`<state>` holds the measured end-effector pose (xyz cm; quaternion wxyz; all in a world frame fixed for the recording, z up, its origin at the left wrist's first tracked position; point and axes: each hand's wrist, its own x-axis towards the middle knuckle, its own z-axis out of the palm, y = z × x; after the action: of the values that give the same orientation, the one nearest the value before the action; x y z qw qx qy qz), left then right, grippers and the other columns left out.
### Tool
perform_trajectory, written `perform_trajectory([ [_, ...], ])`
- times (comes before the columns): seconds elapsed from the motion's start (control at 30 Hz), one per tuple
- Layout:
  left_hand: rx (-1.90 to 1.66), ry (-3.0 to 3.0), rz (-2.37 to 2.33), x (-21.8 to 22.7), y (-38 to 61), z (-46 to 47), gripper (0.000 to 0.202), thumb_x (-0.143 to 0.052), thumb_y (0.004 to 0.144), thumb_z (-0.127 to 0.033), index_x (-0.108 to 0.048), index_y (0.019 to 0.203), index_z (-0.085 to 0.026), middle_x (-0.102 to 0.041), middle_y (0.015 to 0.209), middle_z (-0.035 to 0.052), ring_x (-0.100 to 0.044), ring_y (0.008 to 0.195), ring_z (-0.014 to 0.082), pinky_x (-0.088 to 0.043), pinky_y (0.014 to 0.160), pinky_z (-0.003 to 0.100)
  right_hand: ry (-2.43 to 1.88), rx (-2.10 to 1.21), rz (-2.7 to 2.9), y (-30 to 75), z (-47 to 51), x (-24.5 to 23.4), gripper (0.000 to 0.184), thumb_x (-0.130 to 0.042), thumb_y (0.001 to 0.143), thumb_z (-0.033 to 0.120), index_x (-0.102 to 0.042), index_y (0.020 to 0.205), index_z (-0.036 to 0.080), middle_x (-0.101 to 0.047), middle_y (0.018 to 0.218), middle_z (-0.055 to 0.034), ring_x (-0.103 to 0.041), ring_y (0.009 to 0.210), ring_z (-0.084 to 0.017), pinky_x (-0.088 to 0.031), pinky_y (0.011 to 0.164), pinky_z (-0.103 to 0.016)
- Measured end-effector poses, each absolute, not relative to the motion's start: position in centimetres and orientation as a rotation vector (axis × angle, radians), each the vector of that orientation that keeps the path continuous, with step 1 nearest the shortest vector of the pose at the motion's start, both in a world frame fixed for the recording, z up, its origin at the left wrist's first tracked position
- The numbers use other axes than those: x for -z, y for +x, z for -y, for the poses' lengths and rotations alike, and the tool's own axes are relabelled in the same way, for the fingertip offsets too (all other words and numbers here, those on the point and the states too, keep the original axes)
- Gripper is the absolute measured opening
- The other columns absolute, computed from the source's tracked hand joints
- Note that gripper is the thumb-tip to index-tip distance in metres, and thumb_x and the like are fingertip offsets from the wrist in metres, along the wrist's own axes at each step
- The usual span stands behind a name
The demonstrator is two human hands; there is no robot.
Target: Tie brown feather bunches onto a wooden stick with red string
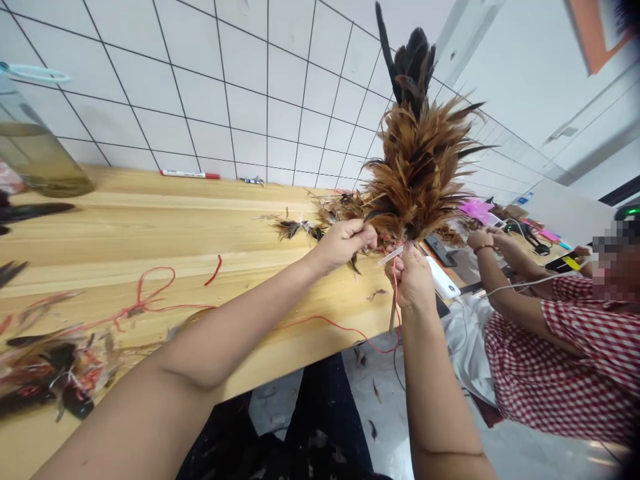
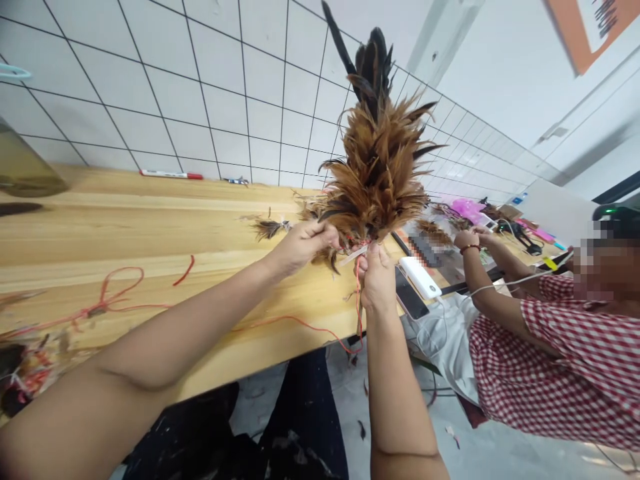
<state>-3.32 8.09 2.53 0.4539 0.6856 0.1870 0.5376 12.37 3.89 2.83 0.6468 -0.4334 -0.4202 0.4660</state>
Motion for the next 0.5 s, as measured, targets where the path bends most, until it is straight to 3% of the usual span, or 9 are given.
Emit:
perform_trajectory([
  [0.1, -1.347, 1.308, -0.225, -2.4, -3.1, -8.1, 0.034, -0.061, 0.082, -0.045, -0.055, 0.067, -0.015, -0.055, 0.069, -0.0004, -0.053, 0.069, 0.0095, -0.042, 0.066, 0.021, -0.959, -1.086, 0.9, 12.6, -4.3, -2.2, 0.04, -0.071, 0.074, 0.049, -0.046, 0.069, 0.019, -0.031, 0.048, 0.0102, -0.024, 0.038, -0.002, -0.019, 0.034, -0.013],
  [0.23, -1.273, 1.15, -0.142, -2.9, -2.7, -7.8, 0.037, -0.055, 0.086, -0.046, -0.047, 0.066, -0.016, -0.06, 0.083, 0.0028, -0.061, 0.093, 0.0145, -0.049, 0.084, 0.028, -0.94, -1.181, 0.794, 12.9, -4.7, -1.5, 0.036, -0.063, 0.083, 0.041, -0.038, 0.068, 0.02, -0.03, 0.047, 0.0108, -0.022, 0.036, -0.003, -0.02, 0.035, -0.013],
  [0.37, -1.139, 1.539, -0.716, -3.2, -5.6, -9.5, 0.03, -0.039, 0.093, -0.039, -0.055, 0.08, -0.017, -0.063, 0.085, 0.0038, -0.064, 0.089, 0.0155, -0.051, 0.087, 0.033, -0.935, -1.221, 0.757, 13.9, -4.6, -1.5, 0.036, -0.057, 0.087, 0.041, -0.034, 0.068, 0.021, -0.029, 0.047, 0.0114, -0.02, 0.035, -0.003, -0.021, 0.035, -0.014],
  [0.43, -0.974, 1.795, -1.066, -3.1, -8.5, -10.9, 0.017, -0.057, 0.082, -0.031, -0.062, 0.089, -0.016, -0.065, 0.097, 0.007, -0.063, 0.099, 0.0205, -0.047, 0.093, 0.035, -0.939, -1.191, 0.785, 14.7, -4.3, -1.6, 0.038, -0.057, 0.086, 0.043, -0.033, 0.068, 0.021, -0.028, 0.047, 0.0114, -0.02, 0.035, -0.003, -0.022, 0.035, -0.015],
  [0.5, -0.79, 1.979, -1.383, -3.3, -11.4, -11.9, 0.032, -0.068, 0.069, -0.023, -0.065, 0.1, -0.016, -0.063, 0.111, 0.0105, -0.058, 0.111, 0.0264, -0.042, 0.1, 0.037, -0.955, -1.146, 0.839, 15.4, -4.2, -1.7, 0.04, -0.058, 0.085, 0.046, -0.032, 0.067, 0.021, -0.027, 0.048, 0.0114, -0.02, 0.035, -0.004, -0.022, 0.034, -0.016],
])
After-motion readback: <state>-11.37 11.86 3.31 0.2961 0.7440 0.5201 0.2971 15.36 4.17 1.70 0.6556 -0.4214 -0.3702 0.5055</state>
